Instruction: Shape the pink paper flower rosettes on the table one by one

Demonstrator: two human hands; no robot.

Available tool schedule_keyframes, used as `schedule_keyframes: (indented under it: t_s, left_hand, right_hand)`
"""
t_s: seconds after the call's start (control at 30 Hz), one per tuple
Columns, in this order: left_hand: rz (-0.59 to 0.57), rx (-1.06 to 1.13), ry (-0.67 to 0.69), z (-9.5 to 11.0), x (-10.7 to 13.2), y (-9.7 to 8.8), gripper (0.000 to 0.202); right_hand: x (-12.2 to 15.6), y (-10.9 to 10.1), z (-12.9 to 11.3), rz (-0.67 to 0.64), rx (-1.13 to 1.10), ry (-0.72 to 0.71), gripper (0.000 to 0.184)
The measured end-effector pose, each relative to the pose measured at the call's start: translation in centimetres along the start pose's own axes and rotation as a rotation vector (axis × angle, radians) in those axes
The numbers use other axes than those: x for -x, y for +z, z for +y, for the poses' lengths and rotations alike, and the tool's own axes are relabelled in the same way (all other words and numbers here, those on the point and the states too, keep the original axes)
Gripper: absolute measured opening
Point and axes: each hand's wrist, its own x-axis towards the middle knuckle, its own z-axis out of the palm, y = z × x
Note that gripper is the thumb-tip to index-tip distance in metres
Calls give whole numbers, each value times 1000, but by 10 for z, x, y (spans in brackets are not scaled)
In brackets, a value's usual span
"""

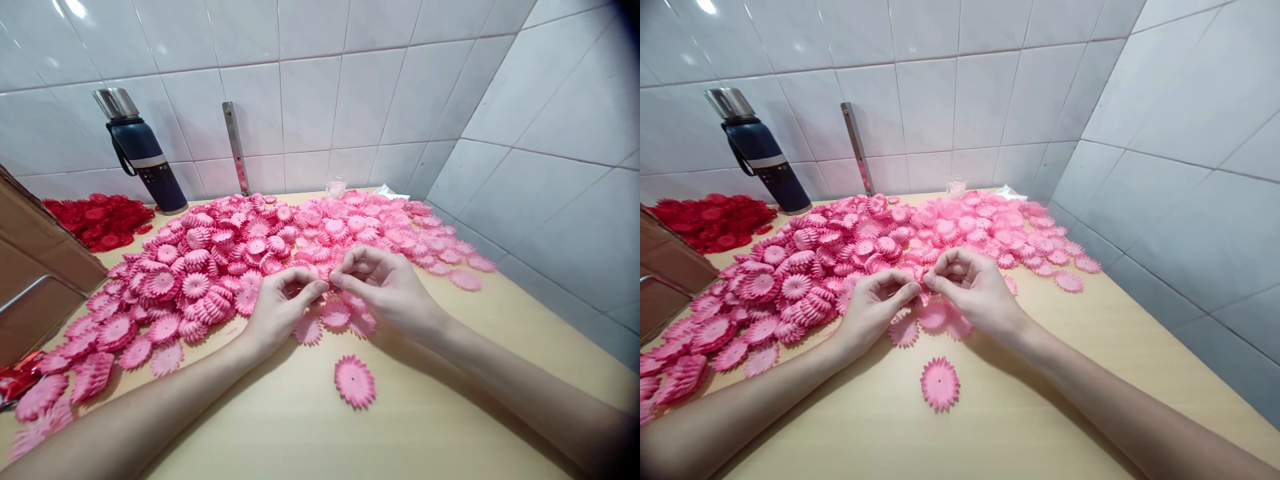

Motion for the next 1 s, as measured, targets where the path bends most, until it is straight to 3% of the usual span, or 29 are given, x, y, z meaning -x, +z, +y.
schedule_keyframes:
  t_s: [0.37, 0.67, 1.0]
  left_hand:
    - [-62, -21, -3, -4, -1, -1, 20]
    - [-51, -1, -20, 0, -1, 2, 19]
    - [-43, -14, -14, -1, 0, 1, 22]
  right_hand:
    - [-2, -3, 3, -17, 8, -14, 18]
    - [1, -4, 4, -67, 32, -23, 25]
    - [-2, -5, 6, -35, 40, -26, 23]
